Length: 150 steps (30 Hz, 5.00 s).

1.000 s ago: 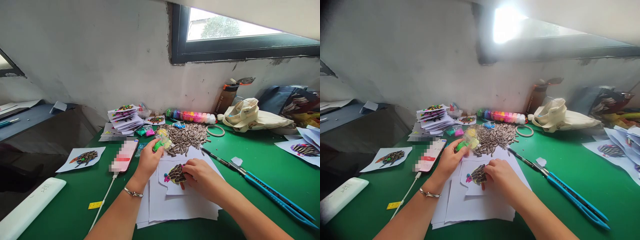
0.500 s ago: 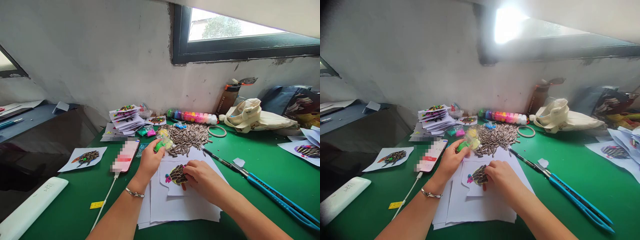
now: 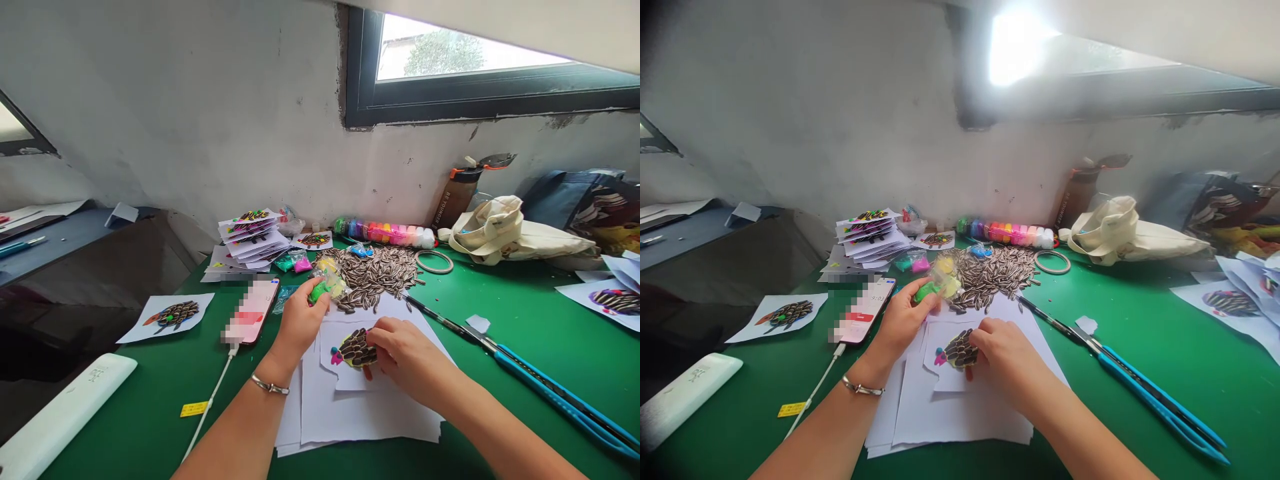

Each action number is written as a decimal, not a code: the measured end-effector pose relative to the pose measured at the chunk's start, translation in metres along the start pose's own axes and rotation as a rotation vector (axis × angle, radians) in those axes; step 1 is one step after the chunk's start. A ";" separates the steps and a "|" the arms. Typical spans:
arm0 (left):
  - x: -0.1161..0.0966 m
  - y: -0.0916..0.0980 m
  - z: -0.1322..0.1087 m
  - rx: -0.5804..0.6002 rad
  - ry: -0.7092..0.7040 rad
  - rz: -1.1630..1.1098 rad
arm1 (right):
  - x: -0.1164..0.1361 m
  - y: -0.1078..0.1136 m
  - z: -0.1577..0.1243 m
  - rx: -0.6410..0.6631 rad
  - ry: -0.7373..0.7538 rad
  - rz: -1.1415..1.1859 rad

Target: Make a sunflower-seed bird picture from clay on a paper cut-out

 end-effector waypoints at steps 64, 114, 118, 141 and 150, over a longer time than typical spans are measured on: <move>-0.012 -0.016 -0.019 0.143 -0.253 0.103 | -0.010 -0.003 -0.003 -0.305 -0.047 0.276; -0.005 -0.032 -0.025 0.416 0.419 -0.598 | -0.019 0.012 -0.005 -0.471 -0.070 0.161; -0.004 -0.032 -0.025 0.472 0.375 -0.540 | -0.019 0.010 -0.005 -0.379 -0.112 0.153; -0.007 -0.026 -0.021 0.422 0.384 -0.504 | -0.023 0.007 -0.004 -0.255 -0.175 0.080; -0.004 -0.025 -0.018 0.412 0.428 -0.555 | -0.018 0.011 -0.001 -0.166 -0.138 0.112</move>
Point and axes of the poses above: each hand's wrist, its own z-axis towards the middle knuckle, its own y-axis out of the back of the hand, x = y × z, the point moved 2 cm from there along z, towards the middle knuckle, and after that the axes turned 9 degrees about -z, right-handed, at the moved point
